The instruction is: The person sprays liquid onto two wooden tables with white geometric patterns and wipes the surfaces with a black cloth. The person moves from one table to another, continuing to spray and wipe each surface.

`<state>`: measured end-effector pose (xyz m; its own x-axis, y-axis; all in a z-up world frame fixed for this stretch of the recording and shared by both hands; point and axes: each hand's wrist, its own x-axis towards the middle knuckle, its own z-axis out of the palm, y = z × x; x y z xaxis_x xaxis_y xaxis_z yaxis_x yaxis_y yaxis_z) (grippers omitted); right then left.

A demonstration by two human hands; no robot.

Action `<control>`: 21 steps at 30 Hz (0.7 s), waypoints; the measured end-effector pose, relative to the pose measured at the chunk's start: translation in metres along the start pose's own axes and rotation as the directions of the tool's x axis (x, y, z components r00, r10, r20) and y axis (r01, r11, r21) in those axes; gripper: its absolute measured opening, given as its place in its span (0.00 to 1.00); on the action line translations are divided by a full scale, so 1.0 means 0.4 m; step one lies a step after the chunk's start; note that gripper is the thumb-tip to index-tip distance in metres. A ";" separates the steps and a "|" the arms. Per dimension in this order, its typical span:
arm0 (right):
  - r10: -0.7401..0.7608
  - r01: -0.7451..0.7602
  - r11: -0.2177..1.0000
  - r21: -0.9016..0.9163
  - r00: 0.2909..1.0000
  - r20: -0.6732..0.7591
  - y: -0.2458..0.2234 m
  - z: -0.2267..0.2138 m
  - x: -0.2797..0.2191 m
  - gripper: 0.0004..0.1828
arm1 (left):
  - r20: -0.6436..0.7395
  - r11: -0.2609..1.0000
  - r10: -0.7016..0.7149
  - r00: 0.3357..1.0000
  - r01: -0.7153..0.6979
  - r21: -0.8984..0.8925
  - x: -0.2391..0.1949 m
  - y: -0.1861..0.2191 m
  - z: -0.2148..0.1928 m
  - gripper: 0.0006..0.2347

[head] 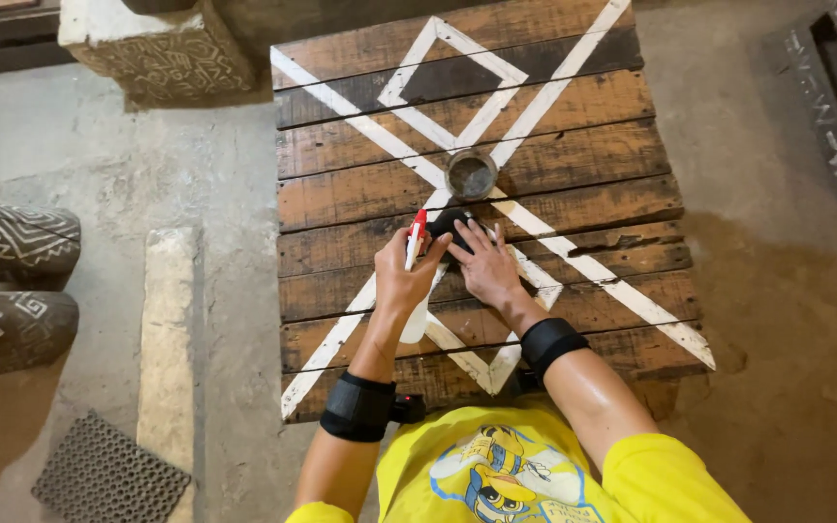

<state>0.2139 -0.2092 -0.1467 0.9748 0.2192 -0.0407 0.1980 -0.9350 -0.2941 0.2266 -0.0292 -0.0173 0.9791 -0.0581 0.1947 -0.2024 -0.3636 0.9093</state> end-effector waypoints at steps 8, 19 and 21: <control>0.104 -0.104 0.995 -0.001 0.993 -0.055 0.167 -0.042 -0.041 0.32 | 0.035 0.997 -0.038 0.999 0.035 0.066 -0.007 0.032 0.078 0.17; 0.399 -0.403 0.914 0.045 0.913 0.090 0.257 -0.138 0.000 0.32 | 0.112 0.976 -0.181 0.977 0.165 0.140 -0.034 0.039 0.118 0.19; 0.398 -0.396 0.909 0.128 0.917 0.013 0.237 -0.131 0.021 0.56 | 0.113 0.979 -0.180 0.977 0.167 0.120 -0.041 0.042 0.115 0.19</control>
<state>0.2462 -0.3108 -0.1248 0.9717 -0.1671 -0.1672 -0.2192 -0.9015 -0.3732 0.2079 -0.0771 -0.0223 0.9953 -0.0961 -0.0154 -0.0325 -0.4772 0.8782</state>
